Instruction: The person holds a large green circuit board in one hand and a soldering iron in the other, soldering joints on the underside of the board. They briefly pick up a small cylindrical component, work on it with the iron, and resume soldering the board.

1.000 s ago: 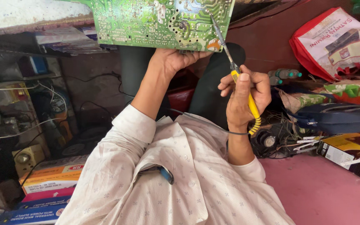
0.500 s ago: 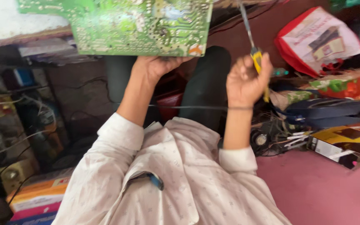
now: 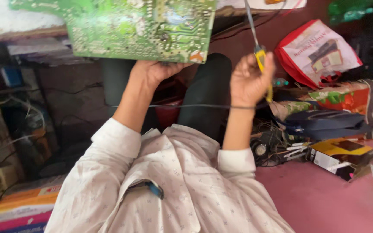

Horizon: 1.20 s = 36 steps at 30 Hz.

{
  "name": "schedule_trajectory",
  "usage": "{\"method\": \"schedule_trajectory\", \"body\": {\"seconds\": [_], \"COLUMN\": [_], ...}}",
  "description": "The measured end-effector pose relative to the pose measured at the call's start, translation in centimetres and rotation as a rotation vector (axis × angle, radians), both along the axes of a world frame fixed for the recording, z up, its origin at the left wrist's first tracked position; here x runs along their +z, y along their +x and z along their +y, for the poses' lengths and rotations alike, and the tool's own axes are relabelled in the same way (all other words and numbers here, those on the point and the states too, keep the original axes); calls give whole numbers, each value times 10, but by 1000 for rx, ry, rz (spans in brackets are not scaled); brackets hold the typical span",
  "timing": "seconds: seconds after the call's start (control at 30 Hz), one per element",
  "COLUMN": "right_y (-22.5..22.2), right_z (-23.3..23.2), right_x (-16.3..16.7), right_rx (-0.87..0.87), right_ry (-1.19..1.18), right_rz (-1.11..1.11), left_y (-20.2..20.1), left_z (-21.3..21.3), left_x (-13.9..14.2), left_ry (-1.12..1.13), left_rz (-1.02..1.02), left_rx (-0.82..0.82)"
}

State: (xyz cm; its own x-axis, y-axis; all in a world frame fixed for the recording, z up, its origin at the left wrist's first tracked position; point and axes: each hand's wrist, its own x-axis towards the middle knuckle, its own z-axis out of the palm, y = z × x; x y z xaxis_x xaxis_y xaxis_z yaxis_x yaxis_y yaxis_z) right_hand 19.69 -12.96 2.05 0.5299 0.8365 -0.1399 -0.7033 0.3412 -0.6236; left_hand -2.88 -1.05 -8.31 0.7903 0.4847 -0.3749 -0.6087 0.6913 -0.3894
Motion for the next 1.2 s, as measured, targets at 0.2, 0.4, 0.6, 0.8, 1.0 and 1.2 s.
{"method": "schedule_trajectory", "body": {"seconds": [0.2, 0.4, 0.6, 0.8, 1.0, 1.2], "right_y": [-50, -69, -74, -98, -126, -130], "right_z": [-30, -28, -31, -41, -44, -46], "right_x": [32, 29, 34, 55, 67, 71], "right_rx": [47, 69, 57, -18, -46, -10], "right_ry": [-87, -92, -69, -145, -148, -236], "right_rz": [-486, -536, -653, -1120, -1414, -1205], "left_y": [9, 10, 10, 13, 12, 9], "left_z": [4, 5, 4, 4, 2, 6], "left_x": [0, 5, 7, 3, -1, -12], "left_ry": [120, 134, 108, 165, 220, 268], "left_rz": [71, 89, 90, 57, -2, -7], "left_rx": [-24, -9, -14, -14, -5, -124]}}
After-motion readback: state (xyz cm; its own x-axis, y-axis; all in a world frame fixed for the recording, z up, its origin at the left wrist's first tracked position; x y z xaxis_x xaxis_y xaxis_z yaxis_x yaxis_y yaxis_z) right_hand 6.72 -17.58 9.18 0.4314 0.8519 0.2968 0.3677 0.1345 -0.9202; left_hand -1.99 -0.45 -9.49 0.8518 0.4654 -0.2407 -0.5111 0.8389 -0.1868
